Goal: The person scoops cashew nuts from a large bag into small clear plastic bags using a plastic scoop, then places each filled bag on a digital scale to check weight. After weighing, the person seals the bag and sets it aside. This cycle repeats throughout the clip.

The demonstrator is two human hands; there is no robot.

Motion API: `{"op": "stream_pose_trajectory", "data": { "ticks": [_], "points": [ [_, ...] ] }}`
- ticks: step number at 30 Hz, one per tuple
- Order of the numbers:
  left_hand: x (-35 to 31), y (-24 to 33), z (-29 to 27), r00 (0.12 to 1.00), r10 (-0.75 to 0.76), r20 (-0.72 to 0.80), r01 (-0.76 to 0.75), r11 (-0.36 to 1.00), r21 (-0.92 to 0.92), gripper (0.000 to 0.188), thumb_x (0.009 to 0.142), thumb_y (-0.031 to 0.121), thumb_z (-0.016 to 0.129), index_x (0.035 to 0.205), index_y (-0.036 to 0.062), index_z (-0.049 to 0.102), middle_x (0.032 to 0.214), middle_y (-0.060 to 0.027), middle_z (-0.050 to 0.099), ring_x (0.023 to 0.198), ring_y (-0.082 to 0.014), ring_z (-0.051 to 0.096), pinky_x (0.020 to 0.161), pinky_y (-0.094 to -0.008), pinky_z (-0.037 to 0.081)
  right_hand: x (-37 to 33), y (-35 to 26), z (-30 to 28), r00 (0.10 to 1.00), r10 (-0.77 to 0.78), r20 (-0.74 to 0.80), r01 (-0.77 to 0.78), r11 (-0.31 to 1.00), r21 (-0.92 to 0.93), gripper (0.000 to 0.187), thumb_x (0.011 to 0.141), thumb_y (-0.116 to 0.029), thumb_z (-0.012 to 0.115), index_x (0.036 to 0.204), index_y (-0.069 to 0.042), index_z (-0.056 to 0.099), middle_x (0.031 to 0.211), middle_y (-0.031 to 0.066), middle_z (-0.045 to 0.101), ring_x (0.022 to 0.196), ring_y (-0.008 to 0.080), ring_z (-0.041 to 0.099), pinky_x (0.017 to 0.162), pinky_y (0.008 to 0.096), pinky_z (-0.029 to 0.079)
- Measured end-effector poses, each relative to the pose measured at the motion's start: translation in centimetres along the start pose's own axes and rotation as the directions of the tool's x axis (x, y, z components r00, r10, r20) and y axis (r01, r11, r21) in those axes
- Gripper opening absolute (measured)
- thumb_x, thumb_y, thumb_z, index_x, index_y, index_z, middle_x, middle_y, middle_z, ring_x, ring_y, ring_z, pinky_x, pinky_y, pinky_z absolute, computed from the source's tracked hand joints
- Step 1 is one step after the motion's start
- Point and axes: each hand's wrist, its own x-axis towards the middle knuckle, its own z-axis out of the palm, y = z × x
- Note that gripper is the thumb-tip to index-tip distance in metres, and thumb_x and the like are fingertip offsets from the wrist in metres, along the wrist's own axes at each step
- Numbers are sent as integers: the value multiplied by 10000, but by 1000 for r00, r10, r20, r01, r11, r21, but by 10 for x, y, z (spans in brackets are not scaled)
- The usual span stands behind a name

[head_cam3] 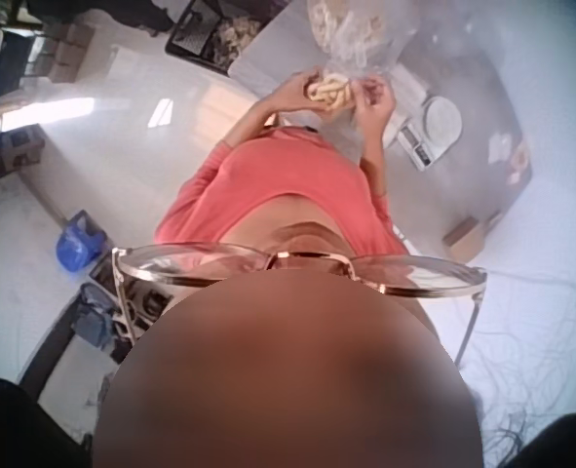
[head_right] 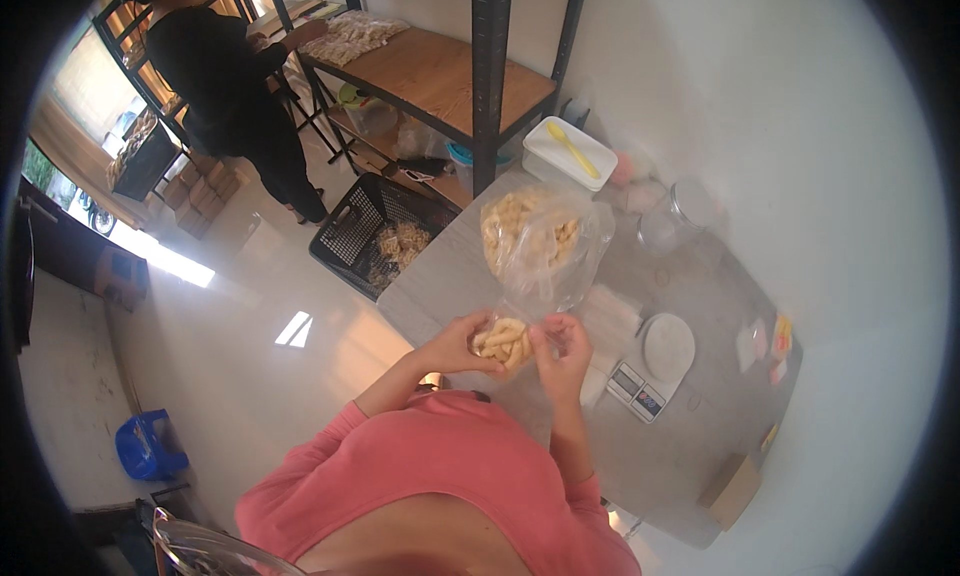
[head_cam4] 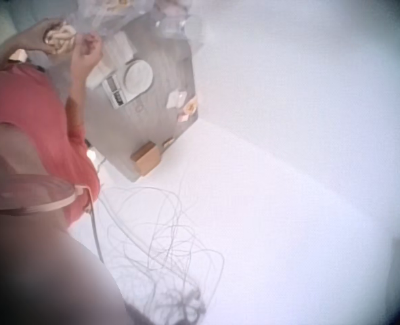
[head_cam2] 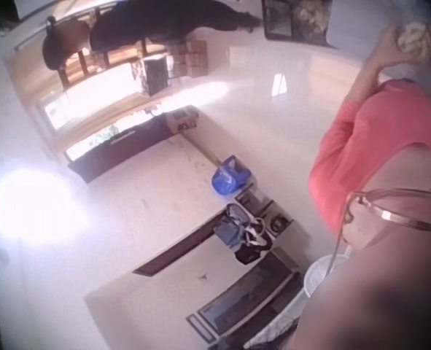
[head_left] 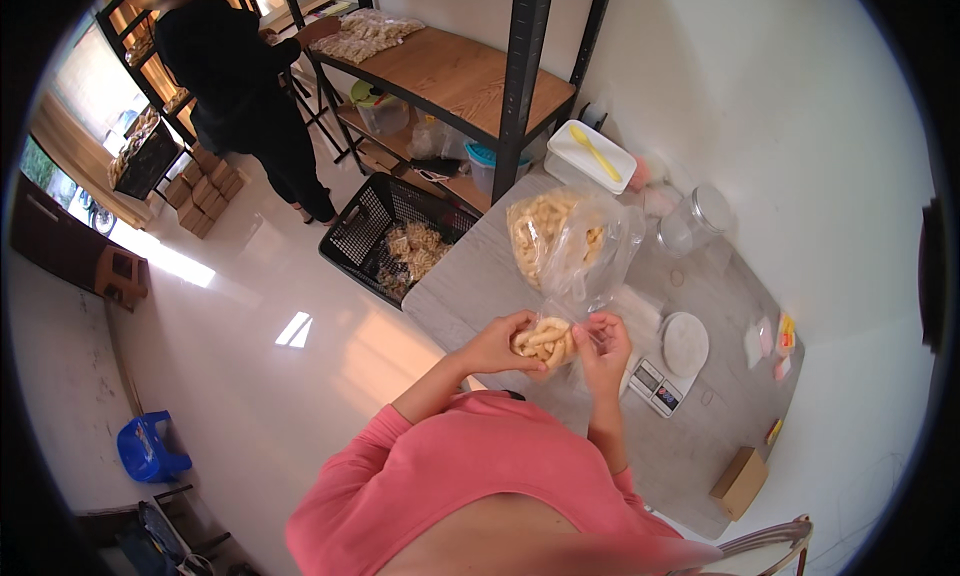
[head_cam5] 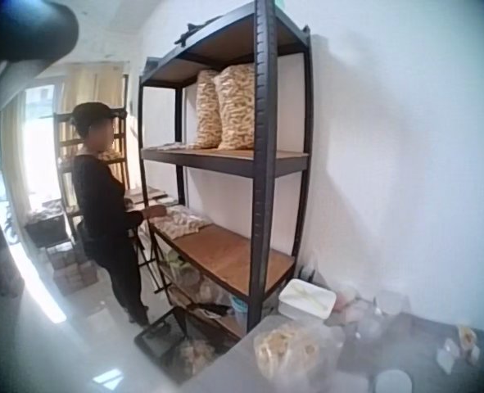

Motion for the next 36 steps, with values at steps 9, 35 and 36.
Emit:
{"op": "stream_pose_trajectory", "data": {
  "ticks": [9, 35, 36],
  "points": [
    [7, 8, -22, 955, 295, -33, -235, 819, 524, 818, 594, 283, 796, 1255, 34, 384, 1147, -158, 512, 1048, -246, 500, 940, -366, 372, -8, 0, -6, 981, 180, 69, -179, 984, -8, 249, 768, -31, 678, 973, -11, 539, 815, 26, 589, 772, 83, 574, 665, 209, 468],
    [16, 7, -21, 869, 495, -3, -407, 717, 567, 928, 487, 322, 797, 1268, 58, 371, 1118, -155, 481, 1025, -337, 463, 877, -402, 347, -4, -7, 26, 942, 316, 117, -334, 922, 195, 123, 888, -106, 534, 956, -7, 554, 796, 18, 568, 688, 81, 540, 604, 227, 455],
    [15, 7, -22, 868, 496, 7, -410, 708, 575, 919, 489, 316, 795, 1264, 57, 374, 1128, -159, 476, 1033, -339, 459, 884, -404, 347, -4, -7, 26, 950, 294, 103, -307, 939, 157, 120, 878, -91, 545, 958, -3, 558, 793, 22, 568, 683, 81, 543, 604, 226, 454]
  ]
}}
